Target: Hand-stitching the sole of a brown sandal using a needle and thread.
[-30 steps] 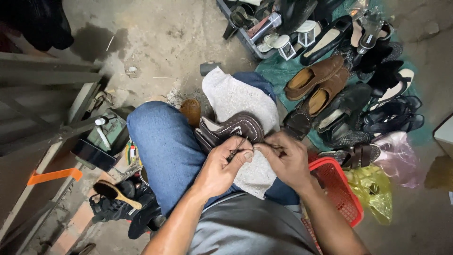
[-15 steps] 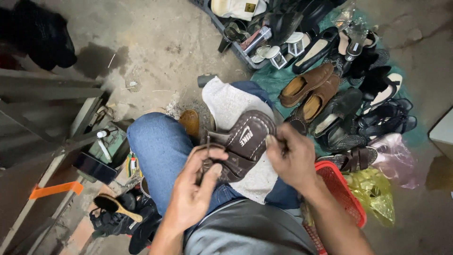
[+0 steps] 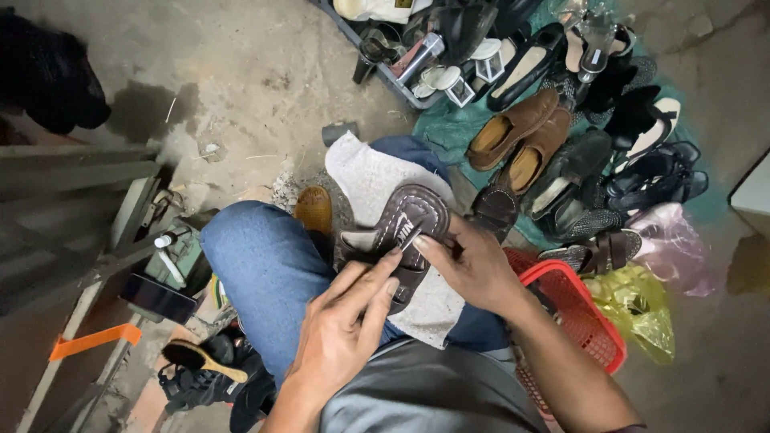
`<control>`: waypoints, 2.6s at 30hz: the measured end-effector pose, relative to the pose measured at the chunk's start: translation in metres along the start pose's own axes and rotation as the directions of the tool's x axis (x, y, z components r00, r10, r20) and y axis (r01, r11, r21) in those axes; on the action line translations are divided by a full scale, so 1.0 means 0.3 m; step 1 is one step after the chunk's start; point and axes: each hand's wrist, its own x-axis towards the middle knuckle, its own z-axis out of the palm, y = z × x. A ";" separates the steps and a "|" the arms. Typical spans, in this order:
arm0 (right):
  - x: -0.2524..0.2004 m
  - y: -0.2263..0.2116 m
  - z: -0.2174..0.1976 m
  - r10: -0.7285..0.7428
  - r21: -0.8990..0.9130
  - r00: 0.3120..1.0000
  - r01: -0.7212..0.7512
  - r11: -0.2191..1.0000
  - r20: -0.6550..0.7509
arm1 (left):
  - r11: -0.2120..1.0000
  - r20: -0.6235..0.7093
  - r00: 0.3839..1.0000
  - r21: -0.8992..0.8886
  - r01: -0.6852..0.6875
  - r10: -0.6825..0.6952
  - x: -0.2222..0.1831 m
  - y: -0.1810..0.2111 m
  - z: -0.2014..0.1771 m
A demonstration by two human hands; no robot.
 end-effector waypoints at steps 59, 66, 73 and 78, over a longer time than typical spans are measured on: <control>0.140 -0.104 0.162 -0.366 -0.416 0.930 0.344 0.842 0.028 | 0.952 0.364 0.925 0.307 -0.007 -0.110 0.264 -0.091 -0.217; 0.148 -0.177 0.094 -0.426 -0.078 0.904 0.427 0.901 0.030 | 0.980 0.330 0.943 0.199 -0.028 -0.040 0.220 -0.144 -0.267; 0.134 0.087 -0.059 0.139 0.399 0.986 -0.090 0.913 -0.097 | 0.887 0.240 0.966 0.421 -0.191 0.094 0.154 -0.122 -0.273; 0.086 0.025 -0.004 -0.408 -0.603 0.896 0.230 0.764 -0.175 | 0.904 0.212 0.975 0.400 -0.151 0.069 0.166 -0.085 -0.229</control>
